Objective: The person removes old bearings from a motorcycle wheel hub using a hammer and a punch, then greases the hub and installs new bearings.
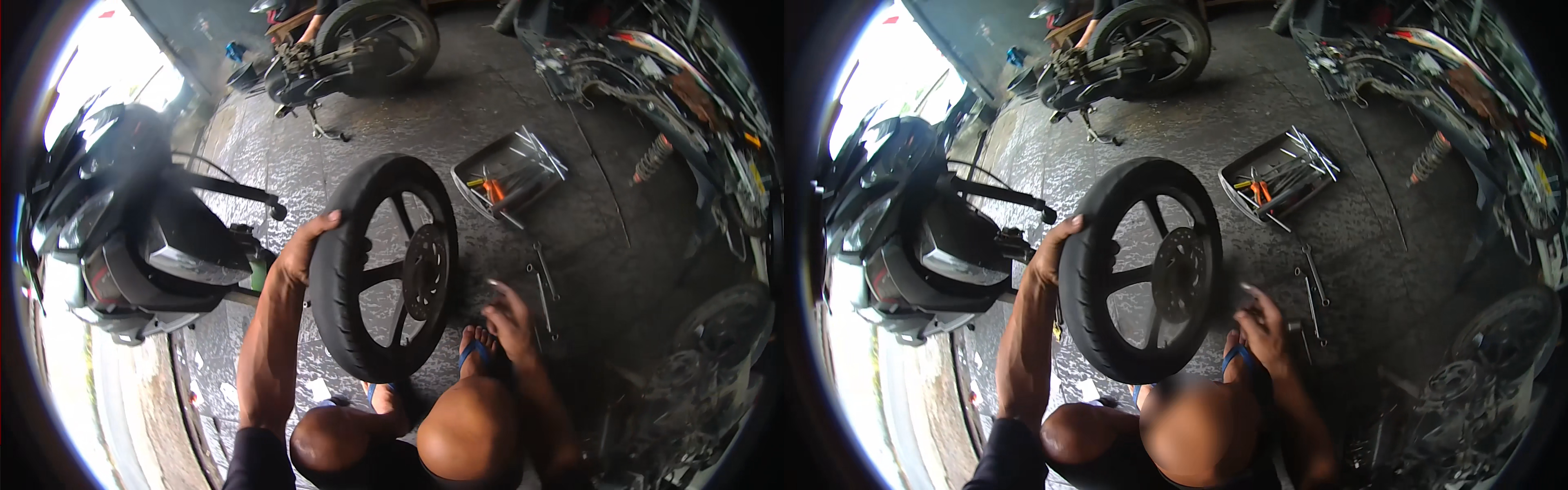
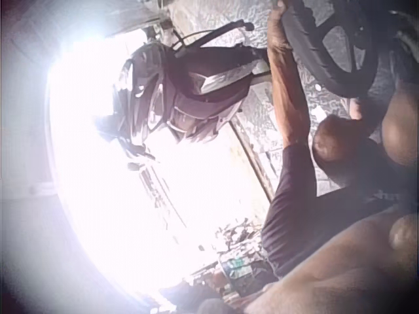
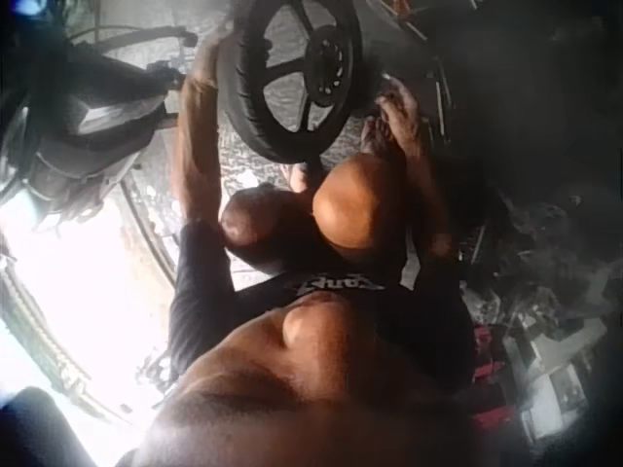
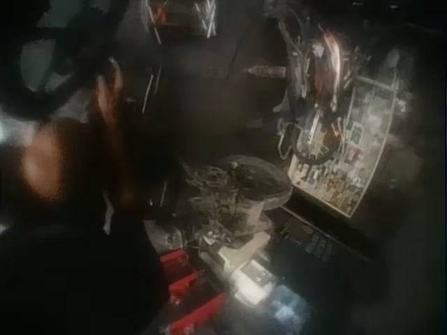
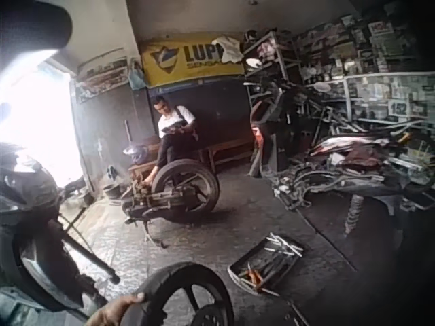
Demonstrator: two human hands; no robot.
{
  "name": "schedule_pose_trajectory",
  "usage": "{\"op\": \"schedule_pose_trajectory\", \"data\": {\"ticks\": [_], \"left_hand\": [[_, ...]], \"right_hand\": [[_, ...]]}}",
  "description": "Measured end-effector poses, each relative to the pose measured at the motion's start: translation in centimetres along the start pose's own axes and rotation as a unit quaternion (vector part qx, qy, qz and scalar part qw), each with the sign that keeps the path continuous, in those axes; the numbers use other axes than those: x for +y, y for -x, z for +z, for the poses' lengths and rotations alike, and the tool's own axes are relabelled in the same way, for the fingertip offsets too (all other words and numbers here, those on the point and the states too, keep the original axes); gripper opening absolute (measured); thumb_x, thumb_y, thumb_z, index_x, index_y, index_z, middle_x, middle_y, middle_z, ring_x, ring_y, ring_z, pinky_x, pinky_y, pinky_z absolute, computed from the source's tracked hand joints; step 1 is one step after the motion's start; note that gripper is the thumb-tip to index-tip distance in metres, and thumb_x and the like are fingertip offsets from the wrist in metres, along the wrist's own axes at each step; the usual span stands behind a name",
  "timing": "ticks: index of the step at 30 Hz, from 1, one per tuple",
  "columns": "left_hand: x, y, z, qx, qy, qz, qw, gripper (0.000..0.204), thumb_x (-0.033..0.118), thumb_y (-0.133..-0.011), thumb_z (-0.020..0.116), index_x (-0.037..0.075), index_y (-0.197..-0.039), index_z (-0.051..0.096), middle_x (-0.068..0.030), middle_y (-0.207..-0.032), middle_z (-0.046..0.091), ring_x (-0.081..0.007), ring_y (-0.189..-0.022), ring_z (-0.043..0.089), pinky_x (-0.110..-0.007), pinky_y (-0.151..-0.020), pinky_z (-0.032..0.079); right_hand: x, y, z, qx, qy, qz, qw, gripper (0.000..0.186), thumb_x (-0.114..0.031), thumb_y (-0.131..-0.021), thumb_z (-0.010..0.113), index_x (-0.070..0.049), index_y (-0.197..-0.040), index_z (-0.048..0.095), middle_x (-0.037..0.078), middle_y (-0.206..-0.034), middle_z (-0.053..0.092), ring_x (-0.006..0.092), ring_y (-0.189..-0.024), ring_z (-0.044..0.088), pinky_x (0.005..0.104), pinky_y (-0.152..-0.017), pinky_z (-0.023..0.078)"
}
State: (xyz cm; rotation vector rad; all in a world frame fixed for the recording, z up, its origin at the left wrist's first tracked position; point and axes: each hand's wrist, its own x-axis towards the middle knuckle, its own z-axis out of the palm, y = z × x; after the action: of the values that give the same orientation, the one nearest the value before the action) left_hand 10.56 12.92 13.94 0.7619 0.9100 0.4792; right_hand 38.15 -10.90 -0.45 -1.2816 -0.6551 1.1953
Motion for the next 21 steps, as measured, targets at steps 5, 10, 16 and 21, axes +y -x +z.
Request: {"op": "schedule_pose_trajectory", "data": {"ticks": [5,10,16,21], "left_hand": [[-2.0,1.5,-0.2,0.011,-0.016,0.036,0.999,0.075,0.049,-0.073,0.075,-0.007,-0.12,0.059,-0.0271,-0.094,0.069,-0.0344,-0.074,0.071,-0.045,-0.067,0.062],[-2.4,2.1,0.6,-0.007,-0.041,0.054,0.998,0.075,0.047,-0.073,0.075,-0.009,-0.121,0.058,-0.0276,-0.094,0.069,-0.0339,-0.075,0.071,-0.043,-0.068,0.062],[-2.1,1.8,0.9,-0.004,-0.045,0.056,0.997,0.076,0.048,-0.074,0.073,-0.009,-0.12,0.057,-0.0278,-0.095,0.069,-0.034,-0.075,0.071,-0.043,-0.068,0.062],[-2.0,1.4,1.4,-0.028,-0.036,0.048,0.998,0.076,0.049,-0.075,0.073,-0.009,-0.122,0.057,-0.0277,-0.097,0.069,-0.0339,-0.077,0.071,-0.043,-0.068,0.062]], "right_hand": [[2.3,-3.7,2.1,-0.097,0.188,-0.122,0.97,0.042,-0.006,-0.09,0.06,-0.007,-0.132,0.059,0.006,-0.095,0.064,0.014,-0.081,0.063,0.0286,-0.073,0.053],[3.8,-5.9,3.9,-0.122,0.371,-0.272,0.879,0.047,-0.008,-0.084,0.063,-0.01,-0.132,0.06,0.013,-0.109,0.069,0.0344,-0.092,0.069,0.0395,-0.079,0.057],[2.3,-3.4,5.2,-0.148,0.406,-0.144,0.89,0.044,-0.01,-0.083,0.063,-0.01,-0.128,0.062,0.02,-0.117,0.066,0.0397,-0.096,0.067,0.0444,-0.082,0.056],[4.8,-6.2,3.8,-0.14,0.345,-0.177,0.911,0.047,-0.011,-0.084,0.064,-0.007,-0.131,0.06,0.021,-0.108,0.068,0.0381,-0.095,0.069,0.0442,-0.082,0.056]]}}
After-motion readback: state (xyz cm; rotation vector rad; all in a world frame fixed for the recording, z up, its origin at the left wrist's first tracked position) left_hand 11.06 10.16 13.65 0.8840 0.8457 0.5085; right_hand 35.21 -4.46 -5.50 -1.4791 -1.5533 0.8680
